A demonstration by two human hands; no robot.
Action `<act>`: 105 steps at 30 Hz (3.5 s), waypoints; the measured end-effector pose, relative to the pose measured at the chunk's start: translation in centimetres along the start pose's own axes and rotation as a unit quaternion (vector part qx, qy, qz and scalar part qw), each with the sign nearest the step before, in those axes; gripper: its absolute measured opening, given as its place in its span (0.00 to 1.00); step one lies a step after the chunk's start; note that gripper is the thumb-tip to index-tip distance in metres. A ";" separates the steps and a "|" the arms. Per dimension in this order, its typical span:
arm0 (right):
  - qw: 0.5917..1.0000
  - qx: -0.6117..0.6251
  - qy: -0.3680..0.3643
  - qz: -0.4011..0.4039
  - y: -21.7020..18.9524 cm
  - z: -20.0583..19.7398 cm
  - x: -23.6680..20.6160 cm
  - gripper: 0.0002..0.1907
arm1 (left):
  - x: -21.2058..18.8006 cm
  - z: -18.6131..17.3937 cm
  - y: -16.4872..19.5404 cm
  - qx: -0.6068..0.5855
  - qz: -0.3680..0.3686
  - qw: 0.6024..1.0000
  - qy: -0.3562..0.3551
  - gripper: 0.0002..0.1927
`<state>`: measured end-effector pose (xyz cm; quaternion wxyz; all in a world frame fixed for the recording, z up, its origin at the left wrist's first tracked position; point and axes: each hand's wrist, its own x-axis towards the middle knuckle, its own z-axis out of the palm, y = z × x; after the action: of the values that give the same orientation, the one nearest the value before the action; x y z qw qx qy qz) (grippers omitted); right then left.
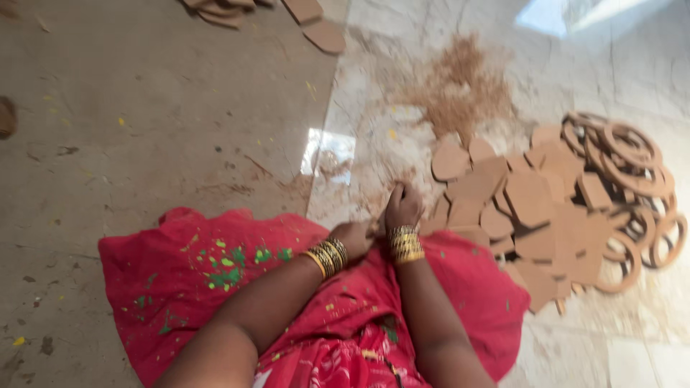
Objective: The person sits on the floor and sands small wooden craft cutouts one at a time, rubbing each piece against the floor surface to smooth it, then setting the finished piece aside and picking up the next piece from a pile of cut shapes.
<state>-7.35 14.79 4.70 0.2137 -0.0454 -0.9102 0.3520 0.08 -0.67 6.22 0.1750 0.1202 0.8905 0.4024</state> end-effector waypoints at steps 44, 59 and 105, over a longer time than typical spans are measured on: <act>0.970 0.193 -0.090 0.113 1.4 -0.9 -1.4 0.34 | 1.1 1.8 0.3 0.071 0.030 0.997 -0.022 0.23; 0.974 0.014 -0.180 0.136 -5.4 -4.4 -1.4 0.37 | 1.3 2.4 -1.7 0.089 0.038 0.994 -0.044 0.20; 0.970 0.050 -0.214 -0.104 -8.5 -4.4 -4.4 0.25 | 1.7 3.8 -3.7 0.084 0.006 0.994 -0.076 0.19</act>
<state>-0.91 10.10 11.65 0.0514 0.1371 -0.9155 0.3748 -0.21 0.13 0.69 0.2289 0.1697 0.9047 0.3169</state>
